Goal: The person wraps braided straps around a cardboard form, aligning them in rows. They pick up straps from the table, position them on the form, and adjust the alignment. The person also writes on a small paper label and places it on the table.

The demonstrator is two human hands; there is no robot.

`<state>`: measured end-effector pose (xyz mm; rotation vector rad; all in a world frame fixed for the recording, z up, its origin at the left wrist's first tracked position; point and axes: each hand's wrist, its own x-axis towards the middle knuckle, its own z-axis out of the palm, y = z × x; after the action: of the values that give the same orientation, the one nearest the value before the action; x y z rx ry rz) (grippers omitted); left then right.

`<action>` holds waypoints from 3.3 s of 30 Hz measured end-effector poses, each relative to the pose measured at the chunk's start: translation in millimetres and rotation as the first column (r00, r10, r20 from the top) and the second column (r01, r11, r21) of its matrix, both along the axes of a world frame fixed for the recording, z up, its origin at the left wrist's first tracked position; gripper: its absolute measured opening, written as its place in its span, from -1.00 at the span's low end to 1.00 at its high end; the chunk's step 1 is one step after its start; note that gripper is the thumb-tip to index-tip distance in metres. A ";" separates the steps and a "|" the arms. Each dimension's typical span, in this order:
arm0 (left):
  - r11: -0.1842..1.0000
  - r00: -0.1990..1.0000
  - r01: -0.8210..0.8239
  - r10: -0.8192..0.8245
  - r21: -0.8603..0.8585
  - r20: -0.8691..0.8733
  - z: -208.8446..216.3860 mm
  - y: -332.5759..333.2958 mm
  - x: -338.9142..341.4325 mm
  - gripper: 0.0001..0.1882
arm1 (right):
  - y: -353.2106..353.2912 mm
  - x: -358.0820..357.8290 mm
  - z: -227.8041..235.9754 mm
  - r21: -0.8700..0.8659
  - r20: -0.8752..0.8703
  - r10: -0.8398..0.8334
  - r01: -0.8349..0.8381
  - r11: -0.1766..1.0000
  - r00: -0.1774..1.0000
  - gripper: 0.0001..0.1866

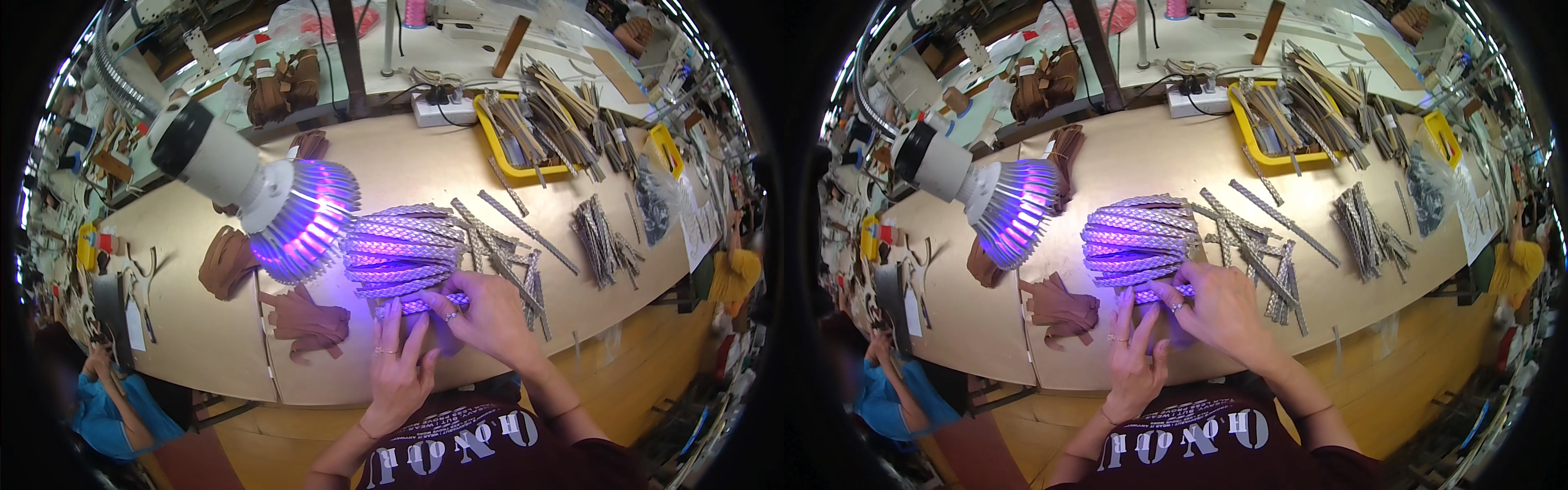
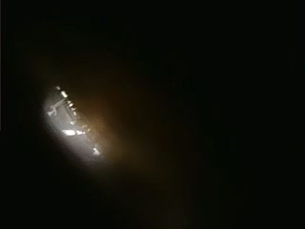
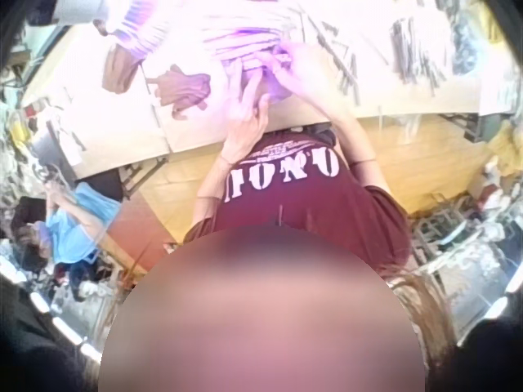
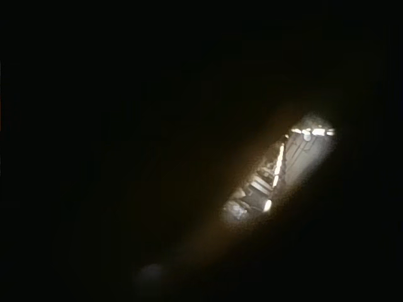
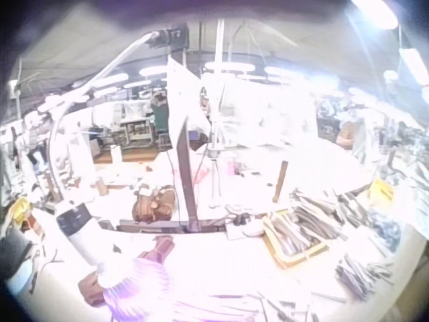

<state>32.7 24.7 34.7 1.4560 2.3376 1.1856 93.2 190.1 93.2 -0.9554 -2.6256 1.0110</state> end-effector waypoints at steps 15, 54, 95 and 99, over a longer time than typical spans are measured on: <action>0.957 0.969 -0.031 -0.042 -0.287 -0.244 26.9 13.5 -0.3 -0.49 | 31.6 34.8 -26.2 -0.502 -0.079 -0.154 0.094 0.860 0.985 -0.57; 0.928 0.955 0.028 -0.135 -0.371 -0.264 35.2 8.4 13.7 -0.44 | 24.5 33.9 -27.9 -0.460 -0.070 -0.050 0.013 0.888 0.996 -0.60; 0.920 0.947 -0.059 -0.071 -0.388 -0.313 15.7 11.6 25.8 -0.25 | 10.1 33.1 -71.0 -0.288 -0.303 -0.086 -0.005 0.958 0.949 -0.71; 0.940 0.938 -0.077 -0.045 -0.332 -0.345 8.1 11.8 30.3 -0.21 | -6.8 29.3 -73.2 -0.121 -0.314 -0.139 0.105 0.987 0.939 -0.73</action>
<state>63.0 36.5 42.8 1.6218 2.6123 0.5076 122.5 183.3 20.0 -0.8763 -2.2395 1.1695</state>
